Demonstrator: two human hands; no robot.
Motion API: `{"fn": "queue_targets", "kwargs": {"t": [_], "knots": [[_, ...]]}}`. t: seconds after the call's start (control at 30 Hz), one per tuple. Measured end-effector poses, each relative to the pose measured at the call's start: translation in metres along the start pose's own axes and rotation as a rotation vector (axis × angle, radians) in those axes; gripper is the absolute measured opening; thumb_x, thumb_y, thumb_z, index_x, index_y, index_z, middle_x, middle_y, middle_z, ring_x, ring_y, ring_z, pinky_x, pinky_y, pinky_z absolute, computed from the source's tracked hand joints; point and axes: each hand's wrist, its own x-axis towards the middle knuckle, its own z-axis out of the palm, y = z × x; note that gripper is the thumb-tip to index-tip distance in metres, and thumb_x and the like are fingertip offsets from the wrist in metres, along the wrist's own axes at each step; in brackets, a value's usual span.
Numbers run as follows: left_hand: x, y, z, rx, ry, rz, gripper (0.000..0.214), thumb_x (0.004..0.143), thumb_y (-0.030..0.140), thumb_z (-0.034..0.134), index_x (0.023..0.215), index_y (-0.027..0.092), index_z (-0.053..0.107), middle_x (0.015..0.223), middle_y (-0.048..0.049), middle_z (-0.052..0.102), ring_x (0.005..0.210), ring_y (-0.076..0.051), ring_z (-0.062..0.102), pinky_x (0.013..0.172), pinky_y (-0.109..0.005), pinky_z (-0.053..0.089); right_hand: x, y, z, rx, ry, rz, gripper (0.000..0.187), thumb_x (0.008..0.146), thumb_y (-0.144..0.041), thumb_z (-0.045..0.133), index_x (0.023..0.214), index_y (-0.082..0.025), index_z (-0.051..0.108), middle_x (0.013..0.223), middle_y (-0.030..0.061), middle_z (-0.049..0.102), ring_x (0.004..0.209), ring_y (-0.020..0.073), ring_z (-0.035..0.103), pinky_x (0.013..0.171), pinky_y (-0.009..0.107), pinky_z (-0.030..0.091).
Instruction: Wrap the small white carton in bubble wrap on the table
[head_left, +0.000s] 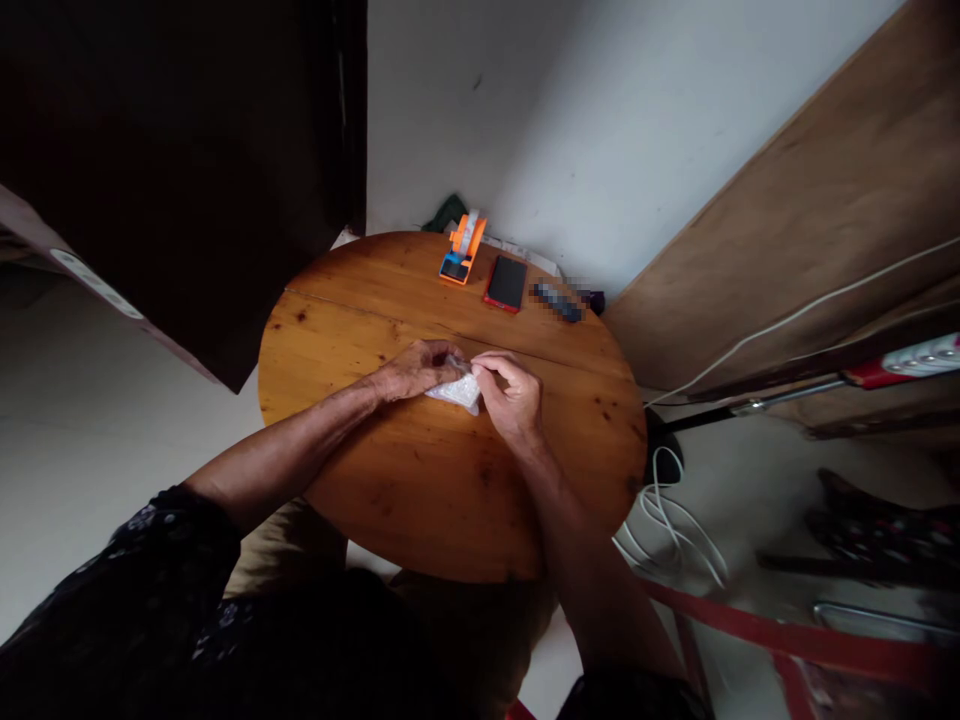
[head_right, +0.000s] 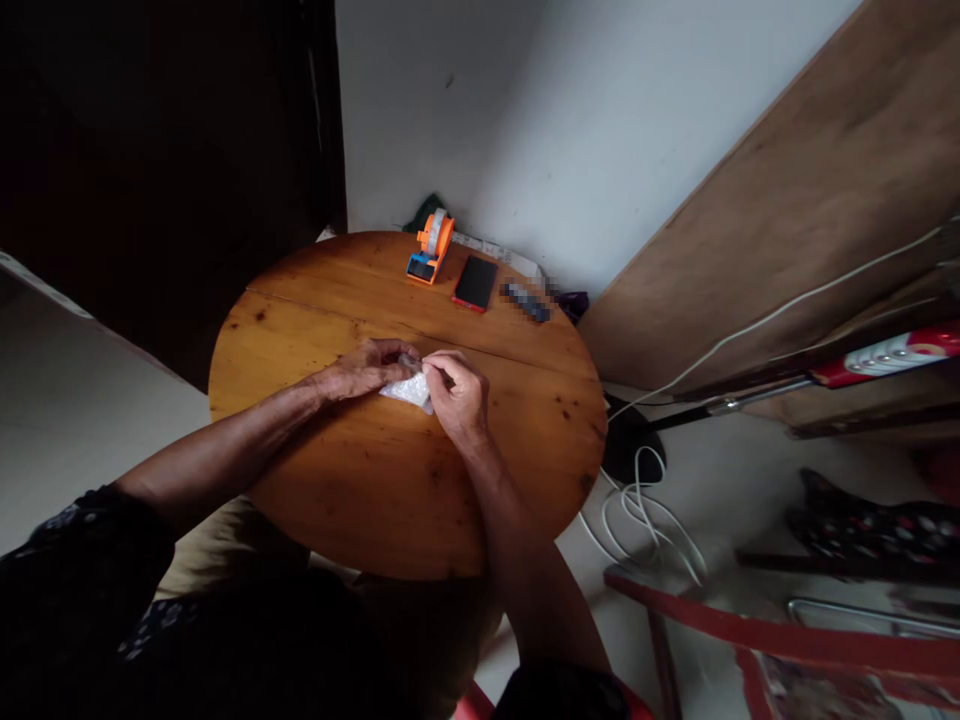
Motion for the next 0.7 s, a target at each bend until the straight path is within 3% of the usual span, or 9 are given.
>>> {"fn": "queue_targets", "kwargs": {"t": [0.3,0.7], "knots": [[-0.001,0.0049,-0.0045,0.18,0.026,0.026,0.036,0.079,0.038,0.06,0.104,0.013,0.068,0.085,-0.0028,0.064,0.072,-0.013,0.053,0.067,-0.026,0.041,-0.0018,0.0006,-0.0011,-0.104,-0.085,-0.078,0.016,0.092,-0.021,0.058,0.087,-0.023,0.072,0.093,0.0047,0.075,0.088,0.0189,0.072,0.082,0.032,0.058],[0.001,0.0008,-0.0044,0.237,0.052,0.035,0.04,0.085,0.036,0.058,0.115,0.011,0.068,0.094,-0.0065,0.069,0.078,-0.015,0.058,0.069,-0.026,0.045,-0.0022,0.0013,-0.0023,-0.168,-0.077,-0.143,0.018,0.093,-0.019,0.057,0.091,-0.024,0.074,0.098,0.0057,0.076,0.092,0.0209,0.072,0.084,0.035,0.058]]}}
